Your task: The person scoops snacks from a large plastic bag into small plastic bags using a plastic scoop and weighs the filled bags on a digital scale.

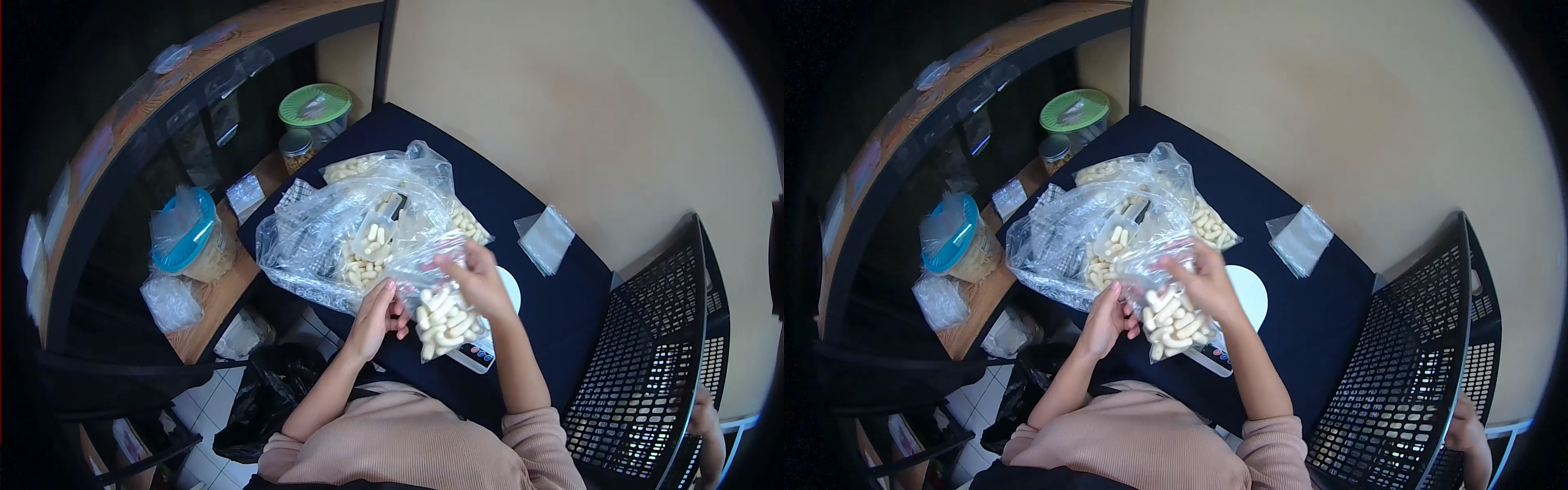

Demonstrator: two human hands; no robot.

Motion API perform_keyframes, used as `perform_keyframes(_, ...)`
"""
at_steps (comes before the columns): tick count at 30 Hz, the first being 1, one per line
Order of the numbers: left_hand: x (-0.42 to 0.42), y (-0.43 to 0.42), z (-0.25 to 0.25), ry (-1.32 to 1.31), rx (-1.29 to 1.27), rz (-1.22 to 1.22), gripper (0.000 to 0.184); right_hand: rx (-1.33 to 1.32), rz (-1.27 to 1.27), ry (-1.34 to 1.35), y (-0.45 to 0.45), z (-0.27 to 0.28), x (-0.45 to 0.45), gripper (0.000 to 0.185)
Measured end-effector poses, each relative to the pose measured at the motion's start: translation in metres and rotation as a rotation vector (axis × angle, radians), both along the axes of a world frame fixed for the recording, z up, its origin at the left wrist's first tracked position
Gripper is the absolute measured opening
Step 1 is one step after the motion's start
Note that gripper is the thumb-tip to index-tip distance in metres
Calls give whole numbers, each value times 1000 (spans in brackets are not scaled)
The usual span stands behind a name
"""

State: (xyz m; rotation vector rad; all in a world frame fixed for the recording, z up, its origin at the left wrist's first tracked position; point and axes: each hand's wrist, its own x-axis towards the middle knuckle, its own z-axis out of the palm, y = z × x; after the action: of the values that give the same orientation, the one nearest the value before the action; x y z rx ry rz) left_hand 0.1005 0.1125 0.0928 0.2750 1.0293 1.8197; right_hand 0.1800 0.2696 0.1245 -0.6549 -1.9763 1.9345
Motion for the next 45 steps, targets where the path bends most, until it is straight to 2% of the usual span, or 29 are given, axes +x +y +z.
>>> perform_keyframes(2,2,-6,4,126,141,-132,32,1,-243,216,22,-2,24,15)
perform_keyframes(4,-1,-16,-2,173,182,-260,30,-119,-464,341,40,0,51,12)
perform_keyframes(6,-4,-21,-16,338,183,-589,29,-60,-678,363,64,-26,76,11)
perform_keyframes(7,-4,-22,-26,301,134,-660,28,-85,-725,379,66,-32,82,11)
perform_keyframes(11,-6,-19,-55,320,46,-603,26,-33,-886,290,67,-69,93,16)
perform_keyframes(14,-13,-18,-61,297,13,-683,25,29,-943,166,64,-71,98,38)
perform_keyframes(15,-15,-17,-64,229,34,-707,22,18,-961,162,67,-78,101,38)
perform_keyframes(17,-17,-17,-66,259,28,-737,20,22,-1138,263,77,-97,111,53)
perform_keyframes(18,-18,-16,-67,293,36,-750,18,14,-1157,258,77,-98,117,53)
perform_keyframes(20,-20,-17,-72,245,51,-740,16,-371,-1184,412,75,-99,131,59)
perform_keyframes(21,-19,-18,-73,199,73,-709,14,-381,-1149,433,74,-101,135,68)
perform_keyframes(24,-17,-22,-74,290,81,-673,10,-503,-1110,541,71,-102,147,71)
perform_keyframes(25,-15,-25,-76,289,77,-692,10,-505,-1129,545,71,-102,148,71)
perform_keyframes(29,-6,-31,-82,477,93,-467,14,-459,-1122,514,71,-104,145,72)
perform_keyframes(30,-6,-31,-82,477,96,-480,14,-432,-1124,487,72,-104,144,72)
perform_keyframes(32,-6,-31,-83,647,142,-485,14,-443,-1145,499,72,-103,144,72)
perform_keyframes(36,-6,-30,-81,554,130,-483,15,-427,-1150,462,73,-102,144,72)
perform_keyframes(45,-11,-30,-85,517,136,-549,14,-428,-1159,377,73,-96,140,67)
